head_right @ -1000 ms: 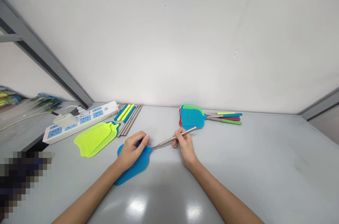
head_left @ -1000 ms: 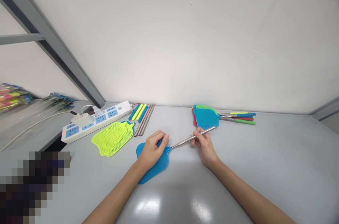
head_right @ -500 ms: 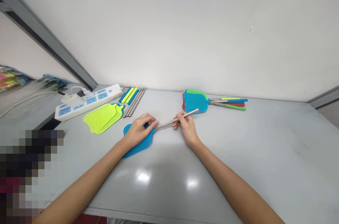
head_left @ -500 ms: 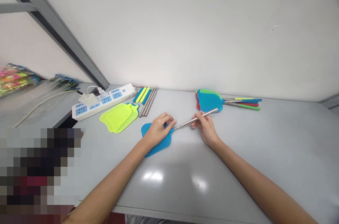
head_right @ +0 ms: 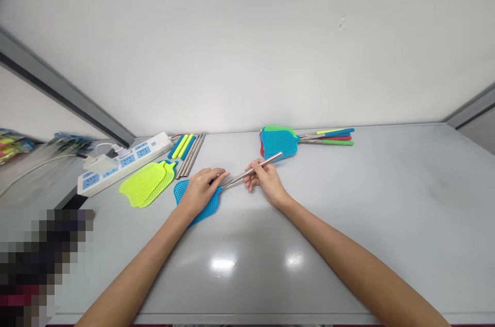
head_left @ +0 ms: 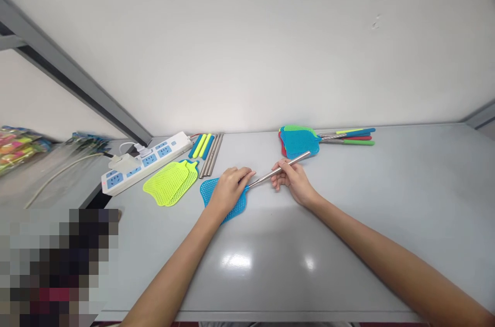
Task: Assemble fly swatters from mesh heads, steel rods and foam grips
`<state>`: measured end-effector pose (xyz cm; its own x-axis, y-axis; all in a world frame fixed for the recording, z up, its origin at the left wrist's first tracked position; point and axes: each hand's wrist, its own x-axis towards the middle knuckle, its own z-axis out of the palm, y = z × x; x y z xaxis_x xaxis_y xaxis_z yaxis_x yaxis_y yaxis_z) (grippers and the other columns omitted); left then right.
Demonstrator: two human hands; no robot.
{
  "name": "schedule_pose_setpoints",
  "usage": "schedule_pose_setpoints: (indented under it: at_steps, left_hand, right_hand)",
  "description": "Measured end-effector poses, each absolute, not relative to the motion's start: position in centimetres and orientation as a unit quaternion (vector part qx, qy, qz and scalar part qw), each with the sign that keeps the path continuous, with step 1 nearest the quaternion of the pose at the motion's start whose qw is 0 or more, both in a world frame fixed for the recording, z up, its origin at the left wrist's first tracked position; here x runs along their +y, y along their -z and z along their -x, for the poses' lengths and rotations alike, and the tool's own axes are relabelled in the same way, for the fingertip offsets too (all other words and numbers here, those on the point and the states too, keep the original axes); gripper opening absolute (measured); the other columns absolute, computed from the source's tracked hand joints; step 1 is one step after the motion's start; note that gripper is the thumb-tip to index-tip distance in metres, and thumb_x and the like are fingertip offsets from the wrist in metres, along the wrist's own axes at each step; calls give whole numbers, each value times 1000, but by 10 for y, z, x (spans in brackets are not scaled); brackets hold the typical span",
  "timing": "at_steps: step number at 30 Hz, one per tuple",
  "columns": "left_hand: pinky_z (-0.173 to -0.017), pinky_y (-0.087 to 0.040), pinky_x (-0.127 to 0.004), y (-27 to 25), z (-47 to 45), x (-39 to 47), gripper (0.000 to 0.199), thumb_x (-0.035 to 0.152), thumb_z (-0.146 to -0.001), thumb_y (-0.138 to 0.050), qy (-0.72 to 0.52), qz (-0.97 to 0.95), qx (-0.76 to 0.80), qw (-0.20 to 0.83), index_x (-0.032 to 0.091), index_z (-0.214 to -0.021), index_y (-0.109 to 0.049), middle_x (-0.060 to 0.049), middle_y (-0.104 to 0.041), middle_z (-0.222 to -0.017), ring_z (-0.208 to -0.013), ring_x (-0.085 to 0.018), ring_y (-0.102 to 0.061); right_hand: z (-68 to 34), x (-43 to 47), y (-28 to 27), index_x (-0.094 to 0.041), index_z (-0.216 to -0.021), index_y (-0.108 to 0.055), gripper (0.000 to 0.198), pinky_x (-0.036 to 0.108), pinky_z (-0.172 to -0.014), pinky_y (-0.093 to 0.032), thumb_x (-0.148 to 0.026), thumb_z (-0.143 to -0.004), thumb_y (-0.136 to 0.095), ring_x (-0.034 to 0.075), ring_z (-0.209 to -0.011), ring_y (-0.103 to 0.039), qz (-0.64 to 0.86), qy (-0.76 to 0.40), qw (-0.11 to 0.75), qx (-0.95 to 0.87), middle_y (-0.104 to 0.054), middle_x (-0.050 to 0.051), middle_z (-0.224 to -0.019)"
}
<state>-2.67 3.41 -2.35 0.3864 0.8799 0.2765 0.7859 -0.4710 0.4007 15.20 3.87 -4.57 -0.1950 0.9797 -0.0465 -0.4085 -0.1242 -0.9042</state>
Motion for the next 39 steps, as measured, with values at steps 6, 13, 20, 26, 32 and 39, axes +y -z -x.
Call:
schedule_pose_setpoints:
  at_steps: [6,13,20,26,32,39]
  left_hand:
    - [-55,-33,-22,18,3,46,27,37,-86,-27,-232,-817,513,122,21,-81,-49,1,-54,-62,-59,-13,-51]
    - [-54,-31,-23,14,-37,70,30,40,-85,-27,-220,-819,517,119,23,-87,-51,1,-54,-60,-58,-15,-52]
    - [-51,-28,-22,21,-36,70,34,43,-84,-25,-260,-791,533,152,23,-88,-53,3,-48,-52,-51,-14,-47]
    - [-48,-26,-22,25,-31,75,36,44,-84,-25,-266,-785,536,159,22,-83,-54,3,-43,-47,-47,-13,-43]
    - [-51,-29,-23,27,-31,79,34,41,-84,-25,-211,-802,542,132,22,-84,-53,1,-50,-53,-53,-15,-50]
    - [-53,-32,-23,28,-32,81,28,37,-84,-30,-183,-816,524,161,21,-83,-53,-2,-56,-61,-58,-16,-53]
  right_hand:
    - [-154,40,49,-16,-66,-51,25,19,-33,-36,-39,-75,-46,10,-37,-49,384,-612,601,-342,-54,-1,-44]
    - [-162,49,54,-18,-63,-48,33,18,-31,-31,-47,-76,-38,7,-32,-42,444,-505,696,-252,-47,-4,-38]
    - [-161,50,55,-17,-62,-48,38,18,-31,-30,-52,-74,-39,7,-32,-42,447,-511,681,-275,-46,-4,-39]
    - [-159,49,51,-17,-61,-49,36,18,-32,-30,-49,-75,-42,7,-33,-42,442,-518,672,-291,-45,-4,-40]
    - [-156,48,51,-17,-62,-49,37,18,-32,-29,-50,-76,-39,7,-33,-40,456,-493,671,-314,-44,-4,-38]
    - [-156,50,52,-17,-62,-49,37,18,-32,-29,-51,-75,-39,8,-32,-39,480,-494,658,-305,-43,-4,-38]
